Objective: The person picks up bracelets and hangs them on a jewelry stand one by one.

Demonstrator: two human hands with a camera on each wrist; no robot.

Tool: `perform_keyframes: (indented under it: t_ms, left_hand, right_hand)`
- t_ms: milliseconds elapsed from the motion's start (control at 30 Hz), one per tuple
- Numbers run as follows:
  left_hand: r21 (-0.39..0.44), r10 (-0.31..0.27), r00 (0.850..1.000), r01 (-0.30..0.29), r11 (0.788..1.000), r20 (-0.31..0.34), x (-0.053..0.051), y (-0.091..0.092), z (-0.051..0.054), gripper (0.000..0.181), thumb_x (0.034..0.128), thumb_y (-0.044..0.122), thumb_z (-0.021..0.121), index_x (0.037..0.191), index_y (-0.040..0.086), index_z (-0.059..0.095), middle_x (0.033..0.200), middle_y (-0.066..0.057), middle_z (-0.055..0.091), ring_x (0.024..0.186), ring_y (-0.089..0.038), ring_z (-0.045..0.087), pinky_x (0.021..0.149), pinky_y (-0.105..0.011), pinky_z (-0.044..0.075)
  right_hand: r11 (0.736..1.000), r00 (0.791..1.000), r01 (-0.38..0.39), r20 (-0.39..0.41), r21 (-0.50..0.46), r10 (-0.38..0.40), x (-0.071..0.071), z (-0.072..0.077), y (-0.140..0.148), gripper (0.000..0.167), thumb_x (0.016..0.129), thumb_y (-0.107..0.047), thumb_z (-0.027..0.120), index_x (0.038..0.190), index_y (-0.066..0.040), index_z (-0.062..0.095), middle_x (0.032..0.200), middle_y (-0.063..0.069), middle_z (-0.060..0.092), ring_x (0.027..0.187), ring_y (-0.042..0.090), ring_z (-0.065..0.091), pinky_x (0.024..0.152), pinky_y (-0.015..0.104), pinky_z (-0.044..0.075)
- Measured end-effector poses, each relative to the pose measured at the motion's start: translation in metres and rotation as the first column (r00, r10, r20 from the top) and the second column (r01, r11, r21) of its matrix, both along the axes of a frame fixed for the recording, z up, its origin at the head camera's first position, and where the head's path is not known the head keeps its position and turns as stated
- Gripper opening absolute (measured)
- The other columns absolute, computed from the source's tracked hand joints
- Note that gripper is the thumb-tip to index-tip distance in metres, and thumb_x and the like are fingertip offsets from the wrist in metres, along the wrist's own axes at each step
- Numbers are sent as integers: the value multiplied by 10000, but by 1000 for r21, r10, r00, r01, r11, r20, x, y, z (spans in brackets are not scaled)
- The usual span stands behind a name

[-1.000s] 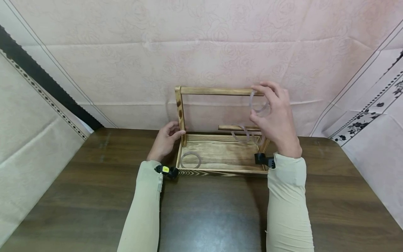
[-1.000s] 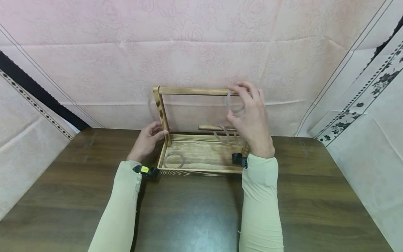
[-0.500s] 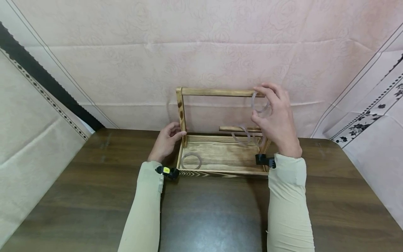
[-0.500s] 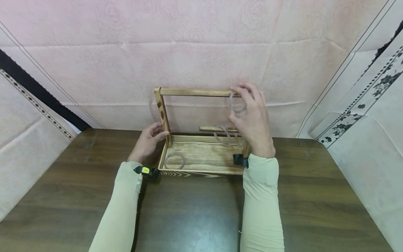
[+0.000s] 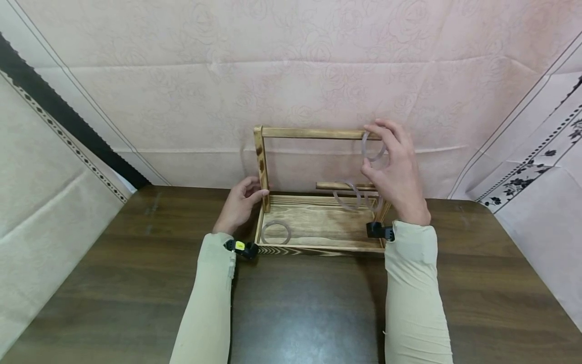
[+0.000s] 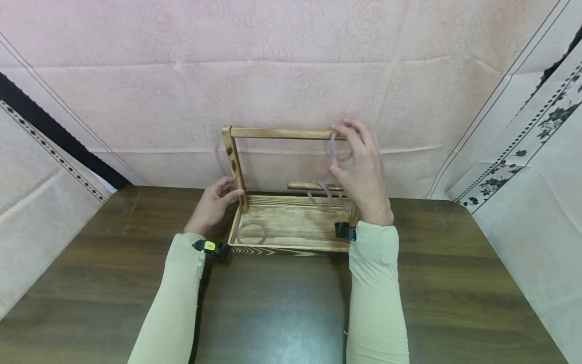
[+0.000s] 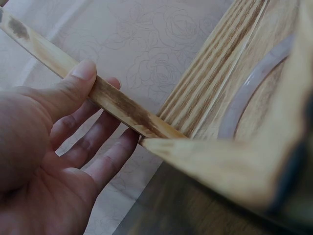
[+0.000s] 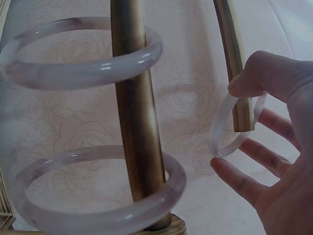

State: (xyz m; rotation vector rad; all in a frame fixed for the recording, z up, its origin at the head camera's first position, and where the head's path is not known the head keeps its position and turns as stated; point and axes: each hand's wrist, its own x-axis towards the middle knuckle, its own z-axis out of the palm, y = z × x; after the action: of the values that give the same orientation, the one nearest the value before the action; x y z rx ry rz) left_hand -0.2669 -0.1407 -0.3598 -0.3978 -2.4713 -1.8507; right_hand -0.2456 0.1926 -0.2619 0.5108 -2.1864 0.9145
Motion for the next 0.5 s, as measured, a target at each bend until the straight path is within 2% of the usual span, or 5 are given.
perform_keyframes:
  t_ms: [367, 500]
  left_hand:
    - [13, -9, 1000, 9, 1000, 4, -1, 0, -1, 345, 1018, 61, 605, 1322, -95, 564, 1330, -296, 637, 1193, -417, 609, 1038, -583, 461]
    - [2, -5, 1000, 5, 1000, 4, -1, 0, -1, 352, 1019, 68, 606, 1330, -90, 562, 1332, -285, 641, 1194, -393, 614, 1015, -526, 480]
  right_hand:
    - [1000, 999, -15, -39, 8, 16, -5, -4, -5, 627, 789, 98, 728, 1359, -151, 644, 1497, 69, 518, 1374, 291, 438, 1104, 503, 379]
    - [1000, 999, -17, -43, 9, 17, -6, -4, -6, 635, 782, 100, 732, 1357, -154, 646, 1495, 67, 520, 1376, 283, 434, 1108, 492, 376]
